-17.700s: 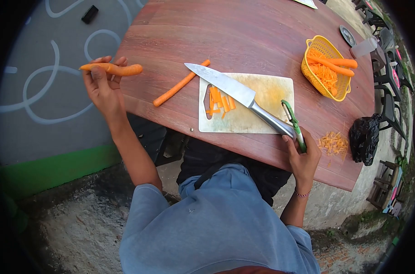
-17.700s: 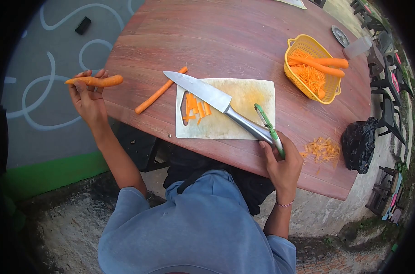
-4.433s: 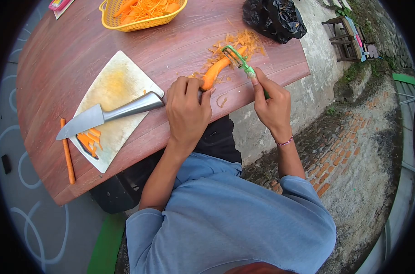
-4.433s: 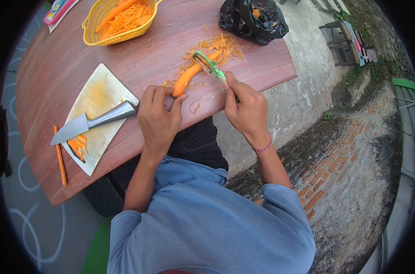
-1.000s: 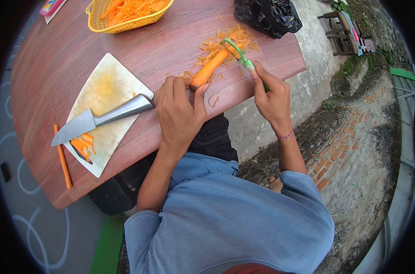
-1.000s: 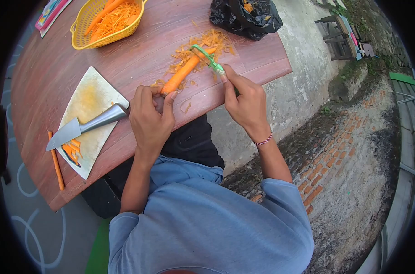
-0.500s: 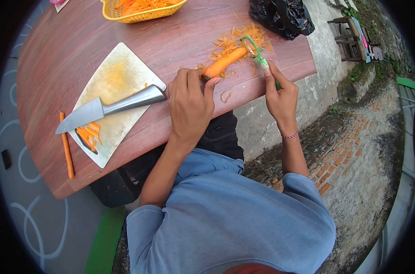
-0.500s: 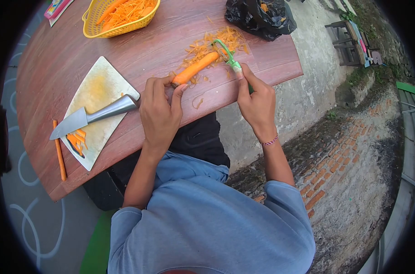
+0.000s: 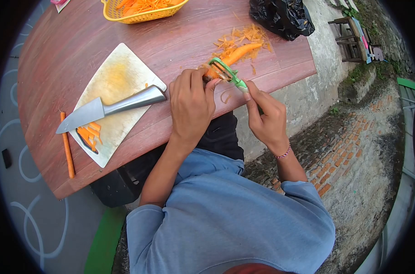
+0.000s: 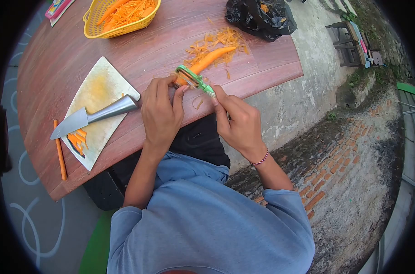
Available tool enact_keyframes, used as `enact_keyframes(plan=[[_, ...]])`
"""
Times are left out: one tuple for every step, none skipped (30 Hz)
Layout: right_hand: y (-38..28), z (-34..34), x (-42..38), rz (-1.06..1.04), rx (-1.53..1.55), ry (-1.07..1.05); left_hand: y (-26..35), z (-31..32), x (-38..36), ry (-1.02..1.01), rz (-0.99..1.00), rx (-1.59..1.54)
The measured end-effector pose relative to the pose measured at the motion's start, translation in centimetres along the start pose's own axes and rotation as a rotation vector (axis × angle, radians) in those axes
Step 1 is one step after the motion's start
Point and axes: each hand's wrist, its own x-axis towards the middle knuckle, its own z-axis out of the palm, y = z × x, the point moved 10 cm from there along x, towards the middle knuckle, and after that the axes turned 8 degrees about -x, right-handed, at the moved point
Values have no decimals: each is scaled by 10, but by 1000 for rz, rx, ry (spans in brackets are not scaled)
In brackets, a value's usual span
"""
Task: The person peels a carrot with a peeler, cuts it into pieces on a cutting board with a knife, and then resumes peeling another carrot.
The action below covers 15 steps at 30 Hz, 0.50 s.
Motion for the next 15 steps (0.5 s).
enact_keyframes(plan=[[-2, 8, -5, -15, -38, -58, 0, 0, 0, -3, 2, -2], [4, 6, -3, -12, -72, -17, 0, 0, 0, -2, -3, 0], [10, 5, 2, -11, -75, -16, 0, 0, 0, 2, -10, 3], [20, -3, 6, 24, -134, 29, 1, -1, 0, 3, -10, 2], [26, -9, 8, 59, -191, 73, 1, -1, 0, -1, -17, -10], [20, -12, 11, 57, -189, 73, 1, -1, 0, -6, -22, -21], [14, -11, 7, 55, -187, 76, 1, -2, 0, -4, -20, -19], [3, -3, 2, 3, -156, 10, -1, -1, -1, -11, -27, -37], [-6, 4, -2, -48, -126, -57, -2, 0, -2, -19, -36, -55], [-1, 5, 0, -46, -127, -57, -2, -1, -2, -21, -36, -56], [10, 4, 4, -28, -149, -23, -3, -1, -2, -22, -47, -61], [18, 1, 7, -10, -172, 8, -4, -1, -2, -23, -59, -67], [22, -2, 10, -8, -174, 7, -4, 0, -3, -25, -60, -69], [31, -5, 14, 61, -182, -17, -5, 0, -3, -28, -58, -63], [38, -10, 19, 129, -189, -41, -6, 2, -3, -31, -56, -55]])
